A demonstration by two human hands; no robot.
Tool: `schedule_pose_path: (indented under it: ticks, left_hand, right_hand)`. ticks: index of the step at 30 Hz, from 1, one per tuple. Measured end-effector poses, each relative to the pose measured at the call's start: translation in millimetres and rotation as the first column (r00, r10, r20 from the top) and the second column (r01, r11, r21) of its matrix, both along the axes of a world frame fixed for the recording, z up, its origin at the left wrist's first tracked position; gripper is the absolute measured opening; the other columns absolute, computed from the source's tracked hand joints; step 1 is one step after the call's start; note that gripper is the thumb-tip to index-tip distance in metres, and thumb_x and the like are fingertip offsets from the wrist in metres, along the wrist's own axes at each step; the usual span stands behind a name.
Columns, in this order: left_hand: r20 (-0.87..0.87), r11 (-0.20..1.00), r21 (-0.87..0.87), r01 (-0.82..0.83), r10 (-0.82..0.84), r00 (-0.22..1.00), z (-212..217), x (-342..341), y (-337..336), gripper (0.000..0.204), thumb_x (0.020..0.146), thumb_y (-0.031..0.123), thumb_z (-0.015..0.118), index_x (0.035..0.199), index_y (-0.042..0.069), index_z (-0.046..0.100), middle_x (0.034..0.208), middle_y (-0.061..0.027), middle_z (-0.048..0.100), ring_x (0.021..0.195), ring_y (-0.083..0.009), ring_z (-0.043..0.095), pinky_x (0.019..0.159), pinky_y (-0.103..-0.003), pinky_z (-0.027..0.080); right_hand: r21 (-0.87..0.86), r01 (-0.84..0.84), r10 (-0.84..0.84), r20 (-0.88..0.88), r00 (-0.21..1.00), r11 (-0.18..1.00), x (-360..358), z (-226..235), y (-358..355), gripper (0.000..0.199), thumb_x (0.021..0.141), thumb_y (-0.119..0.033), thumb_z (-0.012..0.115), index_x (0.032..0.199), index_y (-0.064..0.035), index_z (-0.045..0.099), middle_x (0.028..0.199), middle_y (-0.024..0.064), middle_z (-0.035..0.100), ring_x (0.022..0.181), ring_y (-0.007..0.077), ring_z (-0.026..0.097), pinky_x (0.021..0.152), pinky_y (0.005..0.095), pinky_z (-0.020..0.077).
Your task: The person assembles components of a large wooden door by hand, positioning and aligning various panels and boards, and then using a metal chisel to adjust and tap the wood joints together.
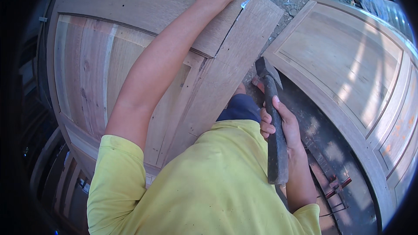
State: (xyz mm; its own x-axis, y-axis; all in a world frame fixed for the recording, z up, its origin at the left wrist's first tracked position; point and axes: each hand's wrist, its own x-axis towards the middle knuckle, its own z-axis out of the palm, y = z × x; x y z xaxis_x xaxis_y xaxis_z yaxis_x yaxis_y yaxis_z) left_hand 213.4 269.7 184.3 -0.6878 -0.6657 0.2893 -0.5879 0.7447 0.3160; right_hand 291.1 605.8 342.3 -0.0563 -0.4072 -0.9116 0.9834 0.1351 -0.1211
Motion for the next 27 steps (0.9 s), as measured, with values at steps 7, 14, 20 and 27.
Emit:
schedule_pose_path:
  ticks: [7, 14, 20, 27]
  left_hand:
    - [0.106, 0.991, 0.129, 0.022, -0.035, 0.994, 7.3, -7.7, 20.7, 0.063, 0.109, 0.053, 0.033, 0.094, 0.007, 0.074, 0.081, -0.0174, 0.076, 0.080, -0.0304, 0.075, 0.096, -0.046, 0.040]
    - [-0.123, 0.971, 0.140, 0.191, -0.174, 0.977, 35.8, 40.2, 13.0, 0.053, 0.106, 0.053, 0.044, 0.122, 0.006, 0.064, 0.104, -0.0201, 0.072, 0.113, -0.0367, 0.064, 0.113, -0.052, 0.034]
    - [-0.126, 0.991, 0.133, -0.020, 0.037, 0.991, 72.9, 242.1, 48.9, 0.060, 0.106, 0.052, 0.045, 0.151, 0.011, 0.049, 0.154, -0.0192, 0.047, 0.153, -0.0389, 0.028, 0.127, -0.060, 0.011]
    - [0.195, 0.636, 0.071, -0.768, 0.746, 0.636, 80.4, 481.1, 260.7, 0.061, 0.106, 0.051, 0.046, 0.154, 0.013, 0.047, 0.165, -0.0179, 0.033, 0.157, -0.0415, 0.017, 0.126, -0.062, 0.008]
  right_hand:
    - [0.130, -0.042, 0.048, -0.037, 0.998, 0.991, 16.2, -7.7, -45.8, 0.028, 0.105, -0.034, 0.060, 0.113, -0.0082, 0.054, 0.072, -0.0001, 0.053, 0.056, 0.0075, 0.052, 0.052, 0.0253, 0.0516]
    - [-0.082, 0.114, -0.116, -0.019, 0.993, 0.990, -23.1, -6.0, -2.2, 0.025, 0.105, -0.034, 0.062, 0.101, -0.0097, 0.056, 0.073, -0.0019, 0.053, 0.052, 0.0055, 0.053, 0.051, 0.0249, 0.0528]
    - [-0.012, -0.120, 0.091, -0.583, 0.807, 0.993, -42.6, -3.2, -32.3, 0.014, 0.096, -0.018, 0.067, 0.096, -0.0095, 0.055, 0.073, -0.0001, 0.054, 0.054, 0.0085, 0.056, 0.051, 0.0257, 0.0521]
    - [0.069, -0.702, 0.368, -0.885, 0.286, 0.709, -35.9, -17.6, -115.4, 0.020, 0.085, -0.014, 0.066, 0.098, -0.0025, 0.055, 0.068, 0.0057, 0.056, 0.053, 0.0173, 0.060, 0.049, 0.0287, 0.0489]
